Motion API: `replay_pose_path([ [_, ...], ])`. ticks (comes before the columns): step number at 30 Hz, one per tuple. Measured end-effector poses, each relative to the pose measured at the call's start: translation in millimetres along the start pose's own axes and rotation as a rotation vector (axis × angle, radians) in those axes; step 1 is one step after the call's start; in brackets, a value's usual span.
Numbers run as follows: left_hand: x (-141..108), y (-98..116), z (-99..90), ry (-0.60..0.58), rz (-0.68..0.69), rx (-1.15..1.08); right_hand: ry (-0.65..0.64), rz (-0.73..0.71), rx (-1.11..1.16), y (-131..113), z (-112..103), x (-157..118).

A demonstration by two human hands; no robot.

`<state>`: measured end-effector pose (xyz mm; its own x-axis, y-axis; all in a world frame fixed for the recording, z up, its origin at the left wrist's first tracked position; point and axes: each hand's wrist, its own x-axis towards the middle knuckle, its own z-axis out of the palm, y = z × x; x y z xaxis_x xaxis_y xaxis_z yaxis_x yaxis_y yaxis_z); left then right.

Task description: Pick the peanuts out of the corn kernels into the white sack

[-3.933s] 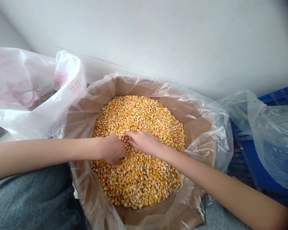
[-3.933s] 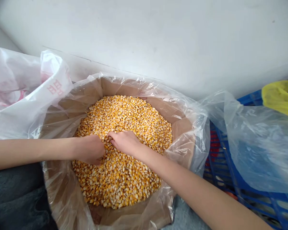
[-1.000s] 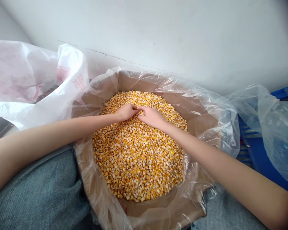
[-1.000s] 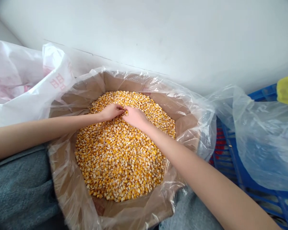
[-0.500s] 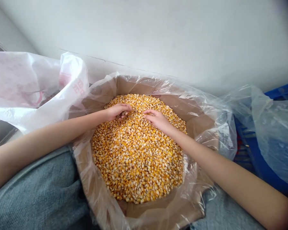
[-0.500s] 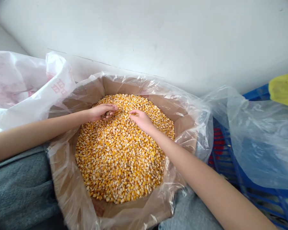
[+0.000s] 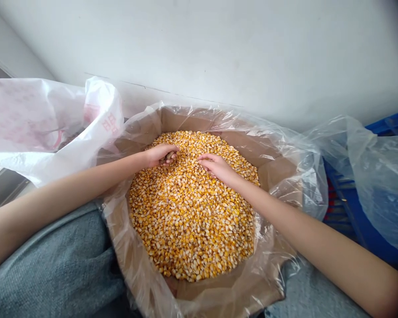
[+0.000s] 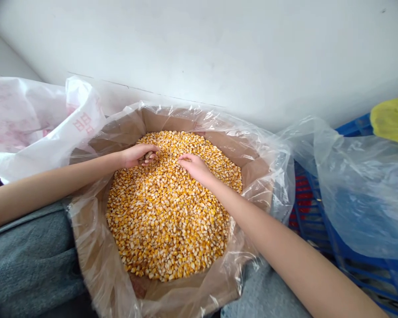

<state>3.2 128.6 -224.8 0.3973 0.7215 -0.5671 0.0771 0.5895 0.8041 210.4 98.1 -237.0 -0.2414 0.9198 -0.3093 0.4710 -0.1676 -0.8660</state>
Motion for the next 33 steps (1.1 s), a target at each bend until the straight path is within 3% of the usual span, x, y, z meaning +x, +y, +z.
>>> replay_pose_path([
  [6,-1.1,-2.5,-0.5,-0.041,-0.032,0.019,-0.040,0.052,0.043,3.2,1.1,-0.7],
  [12,-4.4,-1.7,2.7,0.035,-0.024,0.180,-0.052,0.038,0.045,5.7,1.4,0.2],
  [24,-10.7,0.5,7.8,0.260,0.485,0.973,-0.042,0.022,-0.062,2.1,0.6,-1.4],
  [26,-13.5,1.9,12.4,0.242,0.499,0.930,-0.021,-0.030,-0.114,-0.3,0.9,-2.7],
  [29,-14.3,0.0,17.1,0.155,0.338,0.645,0.018,-0.201,-0.169,-6.2,3.0,-7.1],
  [33,-13.0,-4.1,17.8,0.106,0.175,0.314,-0.036,-0.360,-0.322,-15.6,8.5,-17.0],
])
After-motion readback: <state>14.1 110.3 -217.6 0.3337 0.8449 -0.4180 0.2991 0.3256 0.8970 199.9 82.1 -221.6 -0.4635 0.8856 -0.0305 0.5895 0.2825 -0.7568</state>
